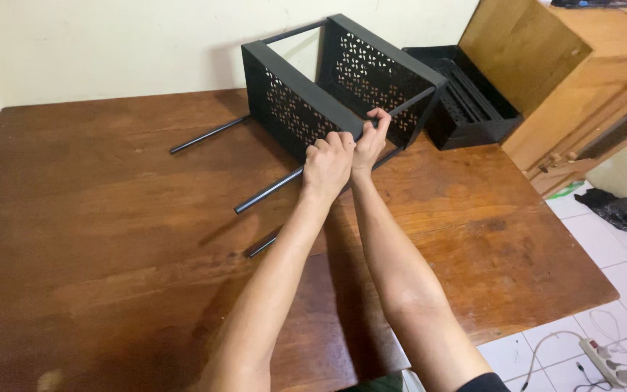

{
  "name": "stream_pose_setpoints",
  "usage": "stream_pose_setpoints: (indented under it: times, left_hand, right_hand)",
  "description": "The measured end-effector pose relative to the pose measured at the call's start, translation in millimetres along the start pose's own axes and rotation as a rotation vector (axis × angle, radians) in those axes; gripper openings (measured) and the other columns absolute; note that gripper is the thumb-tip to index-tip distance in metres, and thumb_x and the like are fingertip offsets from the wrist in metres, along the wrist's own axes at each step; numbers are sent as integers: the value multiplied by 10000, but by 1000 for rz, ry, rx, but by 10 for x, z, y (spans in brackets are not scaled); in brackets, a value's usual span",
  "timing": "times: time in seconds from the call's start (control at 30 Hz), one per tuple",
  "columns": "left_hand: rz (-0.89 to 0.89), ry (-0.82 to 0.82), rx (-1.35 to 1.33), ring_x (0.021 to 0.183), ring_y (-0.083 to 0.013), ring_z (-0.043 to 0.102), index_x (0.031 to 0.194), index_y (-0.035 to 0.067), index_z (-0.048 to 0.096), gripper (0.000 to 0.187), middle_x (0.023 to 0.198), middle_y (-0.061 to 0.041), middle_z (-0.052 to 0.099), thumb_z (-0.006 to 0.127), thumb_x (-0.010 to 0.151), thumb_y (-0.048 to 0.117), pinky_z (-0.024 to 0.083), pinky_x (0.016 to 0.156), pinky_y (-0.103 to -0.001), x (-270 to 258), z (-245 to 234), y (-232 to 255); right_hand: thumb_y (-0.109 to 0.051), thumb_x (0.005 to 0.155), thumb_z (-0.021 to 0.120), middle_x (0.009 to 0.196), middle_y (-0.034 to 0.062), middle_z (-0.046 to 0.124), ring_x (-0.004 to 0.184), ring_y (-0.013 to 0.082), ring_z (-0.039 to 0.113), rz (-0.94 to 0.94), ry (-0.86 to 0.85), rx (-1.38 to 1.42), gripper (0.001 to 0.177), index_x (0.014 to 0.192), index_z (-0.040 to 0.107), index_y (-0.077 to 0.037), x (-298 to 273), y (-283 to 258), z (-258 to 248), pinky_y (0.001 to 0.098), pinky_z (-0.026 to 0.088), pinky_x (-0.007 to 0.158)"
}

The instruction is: The person assembles a black plastic planter stand by hand on a wooden table. They insert metal rods into the planter frame, adjust the components, and stack additional planter trays nearby.

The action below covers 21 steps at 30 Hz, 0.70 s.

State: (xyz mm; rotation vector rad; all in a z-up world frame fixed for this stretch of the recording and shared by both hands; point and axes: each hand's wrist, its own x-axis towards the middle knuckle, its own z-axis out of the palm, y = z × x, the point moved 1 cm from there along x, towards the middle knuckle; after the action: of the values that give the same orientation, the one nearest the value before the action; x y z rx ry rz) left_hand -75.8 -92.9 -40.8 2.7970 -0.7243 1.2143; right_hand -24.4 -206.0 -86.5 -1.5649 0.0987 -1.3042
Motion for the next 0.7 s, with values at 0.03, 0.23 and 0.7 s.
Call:
stream_pose_setpoints:
  times: [0.03,0.23,0.7]
  left_hand:
    - [14,-8,-7,687,-213,721,941,100,582,195,795,-63,659,544,1037,266,572,572,-363,8,-18,21]
    - [-138,-476,-528,837,-341,742,997,45,671,372,867,-187,735,477,1055,357,576,755,-458,281,-27,-173]
    - [-73,17,-70,688,-219,713,906,123,584,309,768,-50,664,538,1054,390,562,623,-371,20,-96,19]
  right_hand:
    - [-170,978,416,941,114,600,671,217,545,33,-3,-8,211,1115,550,-83,28,7,8,384,451,634]
    - [-181,968,435,880,141,590,701,232,560,154,-7,9,221,1124,549,-73,-5,69,31,388,461,666]
    - [-190,967,411,900,111,540,692,223,477,131,-10,14,228,1106,531,-56,5,99,35,369,426,659]
